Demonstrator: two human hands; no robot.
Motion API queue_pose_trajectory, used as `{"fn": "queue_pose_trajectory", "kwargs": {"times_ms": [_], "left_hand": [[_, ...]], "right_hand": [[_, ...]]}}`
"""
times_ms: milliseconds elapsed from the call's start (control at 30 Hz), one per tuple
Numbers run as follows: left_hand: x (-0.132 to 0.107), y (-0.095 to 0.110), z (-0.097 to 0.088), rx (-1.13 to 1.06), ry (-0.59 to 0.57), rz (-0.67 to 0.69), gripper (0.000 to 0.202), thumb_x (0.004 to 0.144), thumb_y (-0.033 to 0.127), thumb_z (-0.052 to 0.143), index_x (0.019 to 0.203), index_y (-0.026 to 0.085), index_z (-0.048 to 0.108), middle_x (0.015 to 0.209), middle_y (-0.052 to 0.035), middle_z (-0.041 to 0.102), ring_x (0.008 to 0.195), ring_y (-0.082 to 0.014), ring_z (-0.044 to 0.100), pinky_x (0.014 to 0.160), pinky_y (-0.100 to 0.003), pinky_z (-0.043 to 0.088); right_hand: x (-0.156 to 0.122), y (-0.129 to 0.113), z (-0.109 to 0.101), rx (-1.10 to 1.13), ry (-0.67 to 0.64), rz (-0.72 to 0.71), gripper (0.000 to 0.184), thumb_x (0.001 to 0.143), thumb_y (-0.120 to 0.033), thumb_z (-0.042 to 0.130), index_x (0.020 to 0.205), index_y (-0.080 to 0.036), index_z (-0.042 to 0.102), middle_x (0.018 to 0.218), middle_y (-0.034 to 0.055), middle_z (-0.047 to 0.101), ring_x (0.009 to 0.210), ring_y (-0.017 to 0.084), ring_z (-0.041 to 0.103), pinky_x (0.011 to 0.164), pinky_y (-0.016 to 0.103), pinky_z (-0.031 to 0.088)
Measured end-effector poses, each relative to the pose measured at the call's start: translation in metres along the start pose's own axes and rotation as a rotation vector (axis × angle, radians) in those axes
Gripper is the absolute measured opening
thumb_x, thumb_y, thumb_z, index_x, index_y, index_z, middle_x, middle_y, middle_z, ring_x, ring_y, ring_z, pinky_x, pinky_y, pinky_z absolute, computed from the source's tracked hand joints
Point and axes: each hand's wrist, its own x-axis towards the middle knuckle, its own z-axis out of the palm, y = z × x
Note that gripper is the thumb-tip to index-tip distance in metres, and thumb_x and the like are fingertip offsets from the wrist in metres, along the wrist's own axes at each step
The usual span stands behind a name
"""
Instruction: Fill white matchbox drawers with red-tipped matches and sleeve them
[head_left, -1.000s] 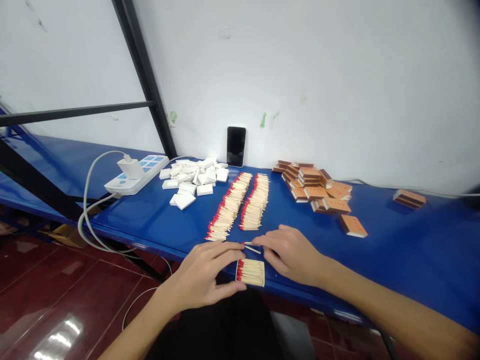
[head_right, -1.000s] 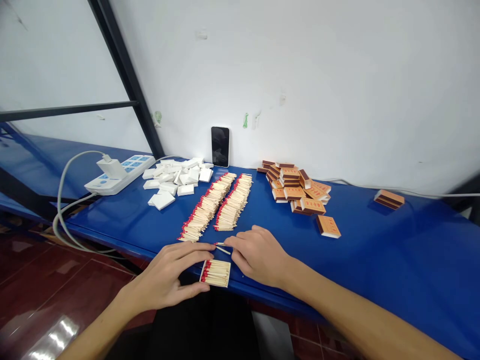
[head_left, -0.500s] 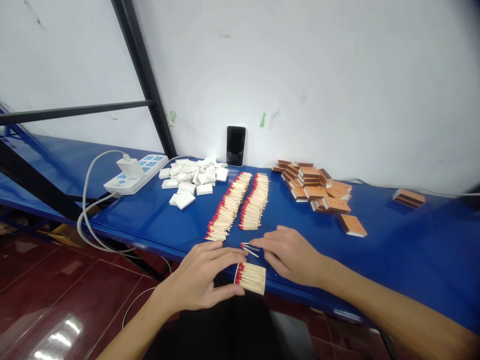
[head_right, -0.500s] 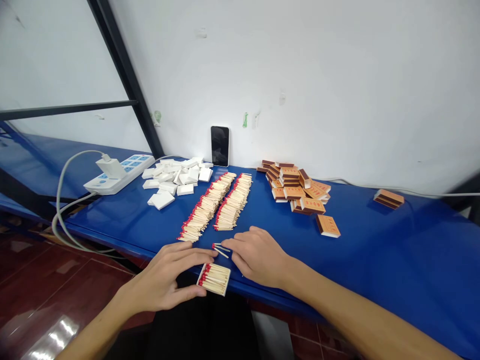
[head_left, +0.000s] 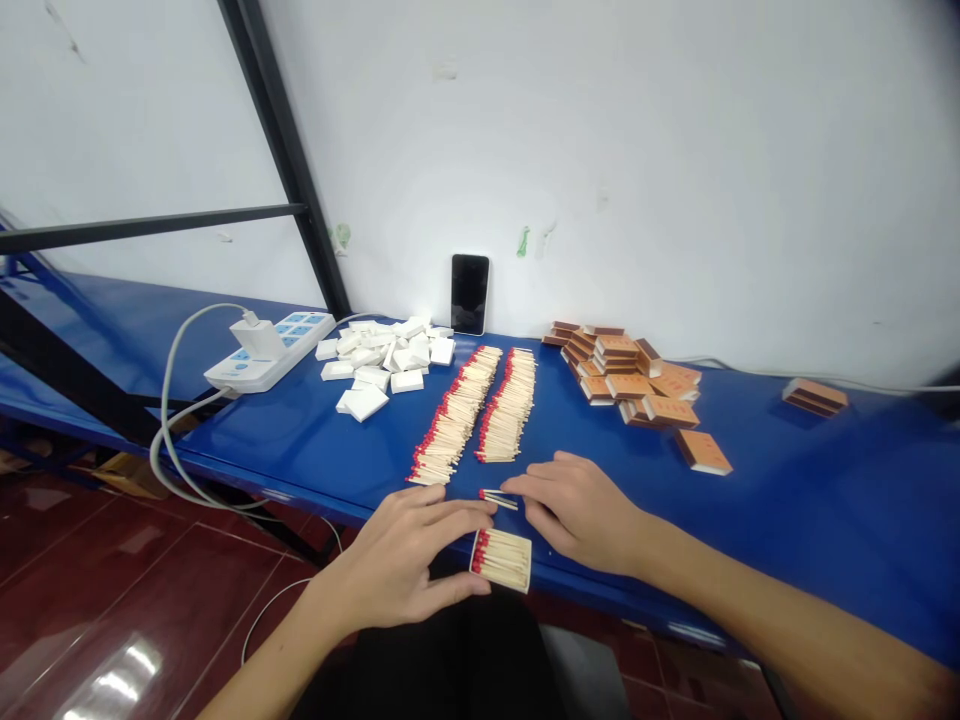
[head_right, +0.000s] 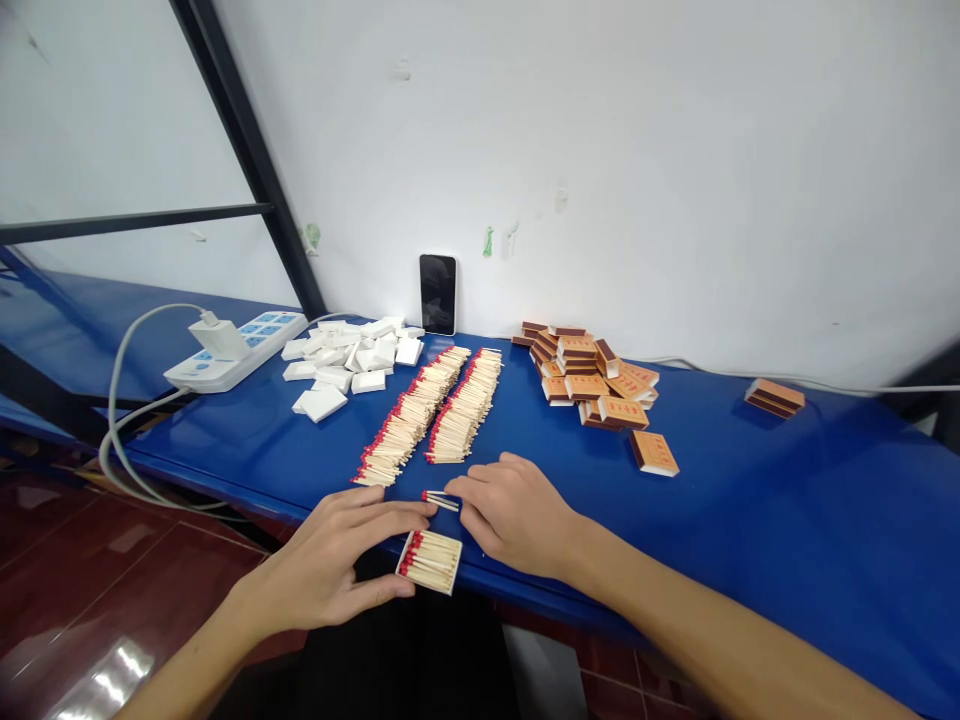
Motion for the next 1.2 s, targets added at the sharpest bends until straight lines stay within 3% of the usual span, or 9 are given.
{"fn": "queue_pose_trajectory", "kwargs": {"times_ms": [233, 500, 933, 1200], "left_hand": [[-0.0015, 0.0001, 0.0015, 0.021, -0.017, -0.023, 0.039, 0.091, 0.052, 0.067, 0.122, 0.029, 0.06, 0.133, 0.0024, 0.068, 0.114, -0.0259, 0.065, 0.104, -0.042, 0.045], [-0.0005, 0.0005, 0.0015, 0.029, -0.012, -0.024, 0.04, 0.091, 0.054, 0.066, 0.121, 0.028, 0.062, 0.131, 0.0011, 0.07, 0.115, -0.0265, 0.064, 0.102, -0.041, 0.046], [0.0005, 0.0005, 0.001, 0.022, 0.018, -0.006, 0.041, 0.092, 0.058, 0.063, 0.119, 0.027, 0.063, 0.129, -0.001, 0.071, 0.112, -0.0256, 0.066, 0.098, -0.039, 0.047], [0.0013, 0.001, 0.0002, 0.037, 0.009, -0.012, 0.042, 0.092, 0.059, 0.062, 0.118, 0.026, 0.065, 0.125, -0.0027, 0.073, 0.111, -0.0244, 0.066, 0.099, -0.037, 0.048]], "right_hand": [[0.0014, -0.0011, -0.0028, -0.042, 0.047, -0.02, 0.033, 0.1, -0.018, 0.039, 0.114, -0.02, 0.069, 0.087, 0.005, 0.062, 0.074, 0.018, 0.056, 0.07, 0.032, 0.035], [0.002, -0.0025, -0.0036, -0.049, 0.016, 0.119, 0.038, 0.107, -0.037, 0.035, 0.136, -0.023, 0.056, 0.11, 0.0096, 0.06, 0.088, 0.022, 0.059, 0.082, 0.039, 0.042], [0.0023, -0.0025, -0.001, -0.127, 0.006, 0.081, 0.04, 0.106, -0.034, 0.037, 0.139, -0.022, 0.054, 0.112, 0.0116, 0.062, 0.092, 0.025, 0.062, 0.084, 0.041, 0.043], [0.0018, -0.0004, -0.0029, 0.012, -0.022, 0.137, 0.039, 0.106, -0.037, 0.038, 0.14, -0.023, 0.053, 0.12, 0.0112, 0.065, 0.109, 0.028, 0.062, 0.095, 0.048, 0.043]]}}
